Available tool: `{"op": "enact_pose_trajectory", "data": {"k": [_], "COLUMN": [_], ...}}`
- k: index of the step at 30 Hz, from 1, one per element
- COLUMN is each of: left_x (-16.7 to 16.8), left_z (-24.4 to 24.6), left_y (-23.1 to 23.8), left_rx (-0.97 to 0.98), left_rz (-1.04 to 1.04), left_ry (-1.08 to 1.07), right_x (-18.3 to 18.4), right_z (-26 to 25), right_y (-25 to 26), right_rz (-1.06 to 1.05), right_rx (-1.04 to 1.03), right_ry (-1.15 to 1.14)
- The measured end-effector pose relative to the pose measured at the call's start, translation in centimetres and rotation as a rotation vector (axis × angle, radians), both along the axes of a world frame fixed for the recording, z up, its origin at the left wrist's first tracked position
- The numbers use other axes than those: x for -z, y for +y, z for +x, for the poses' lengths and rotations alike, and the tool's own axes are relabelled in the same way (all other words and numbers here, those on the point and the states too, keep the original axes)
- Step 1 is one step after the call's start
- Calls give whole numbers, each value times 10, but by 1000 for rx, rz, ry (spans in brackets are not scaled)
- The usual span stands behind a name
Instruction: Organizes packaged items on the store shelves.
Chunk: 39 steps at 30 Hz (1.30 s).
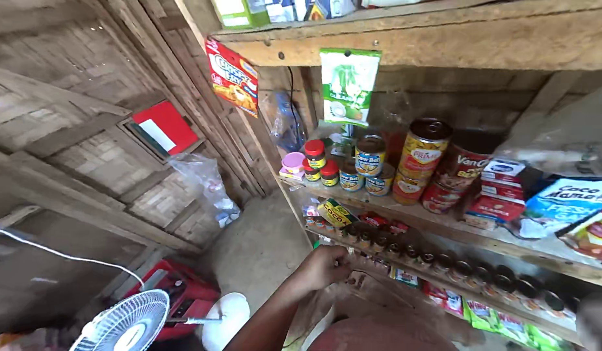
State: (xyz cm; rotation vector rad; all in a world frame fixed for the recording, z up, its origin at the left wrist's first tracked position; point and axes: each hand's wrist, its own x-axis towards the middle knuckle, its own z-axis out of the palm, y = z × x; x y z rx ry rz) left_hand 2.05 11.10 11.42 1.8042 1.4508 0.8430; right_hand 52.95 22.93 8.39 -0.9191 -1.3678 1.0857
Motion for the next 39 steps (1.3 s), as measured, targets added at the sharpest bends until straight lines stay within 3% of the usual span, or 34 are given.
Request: {"op": "enact_pose_trajectory", "data": {"k": [3, 13, 17, 22, 27, 29, 32, 34, 37, 38, 39], "left_x": [-3, -11, -20, -41, -87, -94, -74, -74, -102, -108, -129], "left_z": [-29, -128, -155, -180, -177, -180, -204, -204, -182, -177, -159], "left_y": [-17, -97, -119, -125, -104, -93, -71, -62, -60, -57, -62], "left_rx": [-45, -423, -570, -680, -661, -529, -211, -146, -21, 117, -7], "left_rz": [-23, -171, -108, 33, 84, 160, 216, 198, 142, 156, 97], "left_ry": [-86, -570, -717, -811, -842, -881, -930, -922, -1023, -1029, -1018], "right_x": [-23, -23, -18, -17, -38, -40, -32, -26, -25, -30, -42], "right_z": [-49, -175, -231, -309, -401, -439, -484, -502, -514, -515, -516], "right_y": [-10, 1, -1, -9, -6, -4, -1, -7, -19, -26, -35], "right_rz": [-49, -39, -43, -56, -167, -237, -270, -332, -351, -363, -400], "right_rx": [-48, -237, -355, -532, -820, -827, -720, -613, -486, -446, -399], "right_ry": [8, -11, -32, -260, -376, -392, -253, -42, 169, 189, 175]}}
